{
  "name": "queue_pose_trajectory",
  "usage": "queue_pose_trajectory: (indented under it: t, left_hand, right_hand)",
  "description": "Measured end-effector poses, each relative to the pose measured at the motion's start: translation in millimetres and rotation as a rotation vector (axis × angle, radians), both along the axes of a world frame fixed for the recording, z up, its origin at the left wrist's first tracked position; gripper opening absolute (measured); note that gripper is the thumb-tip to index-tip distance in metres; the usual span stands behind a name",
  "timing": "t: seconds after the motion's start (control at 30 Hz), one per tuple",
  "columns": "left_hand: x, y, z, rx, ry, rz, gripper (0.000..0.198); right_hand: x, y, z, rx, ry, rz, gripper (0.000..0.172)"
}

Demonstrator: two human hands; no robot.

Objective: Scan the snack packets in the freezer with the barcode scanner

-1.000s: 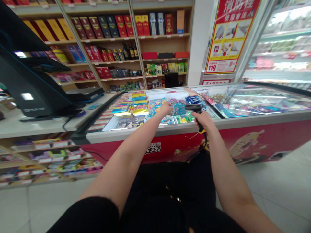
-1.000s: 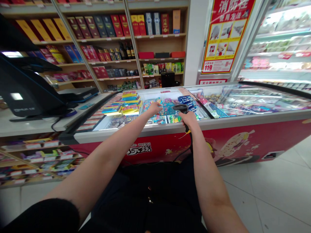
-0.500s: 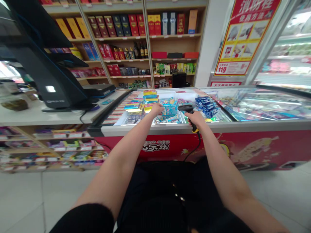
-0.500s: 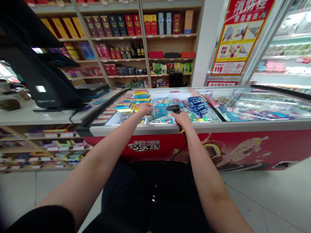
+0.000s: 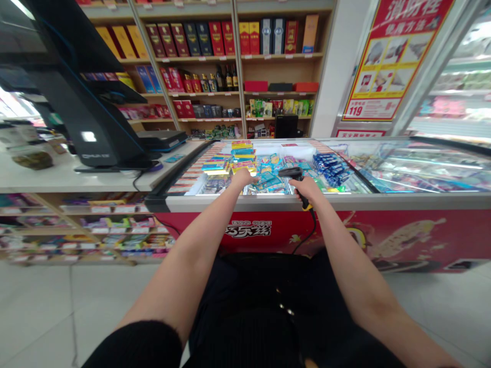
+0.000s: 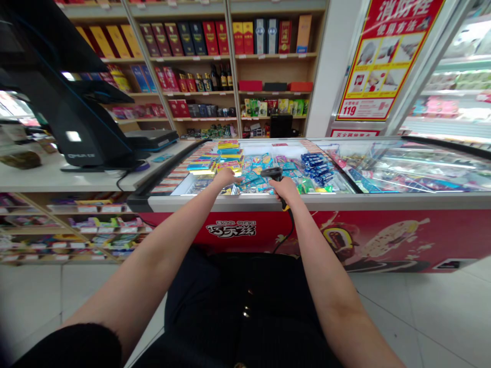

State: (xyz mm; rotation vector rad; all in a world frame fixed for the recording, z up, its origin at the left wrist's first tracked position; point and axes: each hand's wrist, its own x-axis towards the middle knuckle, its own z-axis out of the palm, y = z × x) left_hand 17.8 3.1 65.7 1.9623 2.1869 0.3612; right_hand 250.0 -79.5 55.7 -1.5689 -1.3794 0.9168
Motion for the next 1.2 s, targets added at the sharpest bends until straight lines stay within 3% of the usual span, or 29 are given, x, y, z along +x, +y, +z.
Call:
queue_pose_trajectory:
  t: [0.2, 0.4, 0.57, 0.73, 1.0, 1.07, 1.2]
  left_hand:
    - [22.4, 9.3, 0.3, 0.209, -0.099, -0.014, 0.035]
    - [82.6, 13.2, 1.5, 0.228, -0.138, -0.128, 0.020]
    - [135.7, 19.1, 0.8, 0.169, -0.113, -0.228, 0.025]
    - [171.3, 29.0, -8.3, 0.132, 0.028, -0.289, 0.045]
    - [180.5, 30.1, -11.5, 0.108, 0.045, -0.225, 0.085]
    - [178.0, 30.1, -10.0, 0.082, -0.009, -0.245, 0.077]
    - [173.3, 31.6, -9.3, -0.014, -0.312, -0.234, 0.032]
  right_hand:
    - [19.0, -4.5, 2.7, 0.000, 0.028, -0.049, 0.024]
    - [57.6, -5.1, 2.8, -0.007, 0.098, -0.165, 0.023]
    - [89.8, -5.4, -3.5, -0.001, 0.104, -0.233, 0.021]
    - [113.1, -9.7, -9.9, -0.002, 0.151, -0.261, 0.021]
    - [125.6, -10.3, -14.4, 0.006, 0.170, -0.276, 0.019]
    - [123.6, -9.8, -14.5, 0.010, 0.177, -0.269, 0.019]
    - [116.4, -10.7, -12.7, 0.000, 0.164, -0.250, 0.018]
